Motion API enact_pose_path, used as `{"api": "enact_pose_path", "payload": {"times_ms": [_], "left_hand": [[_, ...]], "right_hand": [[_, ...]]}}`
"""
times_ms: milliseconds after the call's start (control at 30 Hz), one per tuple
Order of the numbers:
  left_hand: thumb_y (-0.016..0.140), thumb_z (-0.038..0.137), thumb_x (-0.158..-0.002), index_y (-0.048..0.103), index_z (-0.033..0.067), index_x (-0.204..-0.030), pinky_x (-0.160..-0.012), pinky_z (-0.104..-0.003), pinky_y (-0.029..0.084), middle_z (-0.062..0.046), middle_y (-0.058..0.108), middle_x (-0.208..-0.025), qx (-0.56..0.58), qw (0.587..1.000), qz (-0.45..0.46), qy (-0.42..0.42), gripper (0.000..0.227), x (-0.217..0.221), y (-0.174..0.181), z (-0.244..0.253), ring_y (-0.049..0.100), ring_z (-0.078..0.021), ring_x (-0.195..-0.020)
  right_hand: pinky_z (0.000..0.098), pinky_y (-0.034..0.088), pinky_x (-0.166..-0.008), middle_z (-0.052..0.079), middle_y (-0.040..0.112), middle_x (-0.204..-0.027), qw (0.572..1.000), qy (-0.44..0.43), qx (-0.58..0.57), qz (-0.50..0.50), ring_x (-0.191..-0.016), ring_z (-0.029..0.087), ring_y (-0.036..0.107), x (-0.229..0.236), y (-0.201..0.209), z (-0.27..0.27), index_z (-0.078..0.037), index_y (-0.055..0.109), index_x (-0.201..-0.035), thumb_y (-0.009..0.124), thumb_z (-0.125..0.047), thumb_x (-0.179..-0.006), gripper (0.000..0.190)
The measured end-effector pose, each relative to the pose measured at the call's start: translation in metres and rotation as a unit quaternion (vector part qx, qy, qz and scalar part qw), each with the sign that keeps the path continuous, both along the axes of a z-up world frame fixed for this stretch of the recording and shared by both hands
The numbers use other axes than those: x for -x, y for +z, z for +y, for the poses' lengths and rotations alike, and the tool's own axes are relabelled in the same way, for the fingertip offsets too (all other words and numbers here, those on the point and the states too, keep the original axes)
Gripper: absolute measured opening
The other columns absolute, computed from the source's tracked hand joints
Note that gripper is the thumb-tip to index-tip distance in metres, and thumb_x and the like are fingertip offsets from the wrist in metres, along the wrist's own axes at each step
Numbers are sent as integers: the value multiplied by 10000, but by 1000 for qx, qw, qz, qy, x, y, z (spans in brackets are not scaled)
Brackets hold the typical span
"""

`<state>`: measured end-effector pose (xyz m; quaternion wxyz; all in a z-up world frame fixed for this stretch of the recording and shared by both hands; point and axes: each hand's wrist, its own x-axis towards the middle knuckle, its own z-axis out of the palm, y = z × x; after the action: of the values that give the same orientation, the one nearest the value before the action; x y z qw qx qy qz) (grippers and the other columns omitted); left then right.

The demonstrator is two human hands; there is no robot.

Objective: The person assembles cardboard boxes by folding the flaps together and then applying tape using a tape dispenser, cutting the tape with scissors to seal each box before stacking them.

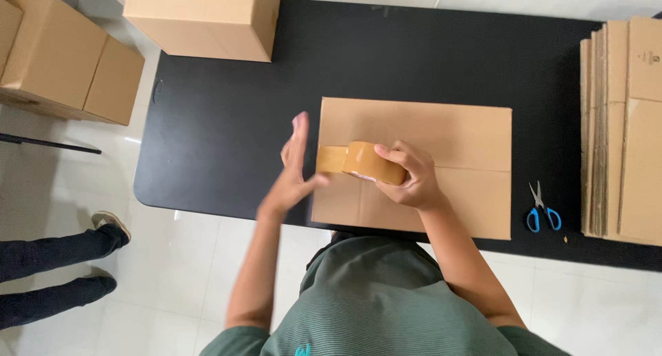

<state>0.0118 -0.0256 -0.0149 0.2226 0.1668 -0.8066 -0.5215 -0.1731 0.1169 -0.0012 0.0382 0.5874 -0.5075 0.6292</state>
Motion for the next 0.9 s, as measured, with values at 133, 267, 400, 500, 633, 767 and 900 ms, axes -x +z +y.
{"api": "enact_pose_path", "payload": {"times_ms": [133, 267, 400, 500, 633, 767, 900], "left_hand": [[737, 634, -506, -43, 83, -1432, -1088, -471, -43, -88, 87, -1508, 244, 932, -249, -104, 1330, 25, 49, 2, 49, -231, -1390], [714, 678, -463, -98, 61, -1410, -1086, -496, -74, -68, 143, -1494, 350, 845, -385, -122, 1392, 38, 58, 6, 164, -171, -1365], [765, 593, -449, -42, 53, -1417, -1084, -522, 32, -82, 180, -1481, 374, 821, -415, -116, 1371, 48, 69, 18, 221, -195, -1347], [758, 617, -424, -48, 60, -1418, -1073, -523, 62, -79, 144, -1490, 381, 801, -449, -109, 1395, 52, 68, 20, 197, -191, -1354], [761, 586, -449, -65, 85, -1417, -1077, -515, 58, -53, 107, -1495, 385, 783, -477, -108, 1367, 56, 69, 23, 157, -164, -1364], [821, 663, -294, 10, 52, -1417, -1013, -459, 185, 28, 219, -1469, 501, 780, -372, -47, 1514, 45, 24, 12, 233, -117, -1332], [808, 699, -251, 33, 37, -1423, -986, -458, 233, 3, 257, -1459, 537, 758, -368, -44, 1553, 48, 25, 13, 261, -126, -1327]], "right_hand": [[312, 392, -432, 112, 521, -641, 998, 11, -68, 13, -478, 268, 488, 1, 12, 11, -47, 648, -1015, 706, 55, -550, 479], [423, 424, -522, 157, 544, -745, 986, 8, -162, 44, -605, 355, 550, 5, 32, 23, -82, 592, -1086, 709, 15, -582, 526], [369, 481, -547, 64, 565, -723, 970, -39, -193, 142, -619, 270, 600, 36, 42, 49, -161, 626, -1080, 761, -108, -579, 522], [374, 496, -578, 99, 610, -774, 963, -39, -224, 141, -687, 313, 626, 55, 68, 77, -135, 616, -1097, 762, -111, -586, 532], [406, 509, -616, 110, 653, -844, 943, -108, -285, 136, -738, 344, 635, 83, 86, 119, -108, 595, -1065, 792, -110, -593, 512], [298, 416, -639, 89, 606, -926, 922, -152, -304, 185, -750, 207, 563, 130, 59, 165, -20, 563, -1017, 808, -235, -685, 465], [325, 394, -564, 35, 574, -832, 899, -210, -319, 213, -670, 189, 525, 158, 35, 194, -56, 579, -965, 854, -286, -665, 467]]}}
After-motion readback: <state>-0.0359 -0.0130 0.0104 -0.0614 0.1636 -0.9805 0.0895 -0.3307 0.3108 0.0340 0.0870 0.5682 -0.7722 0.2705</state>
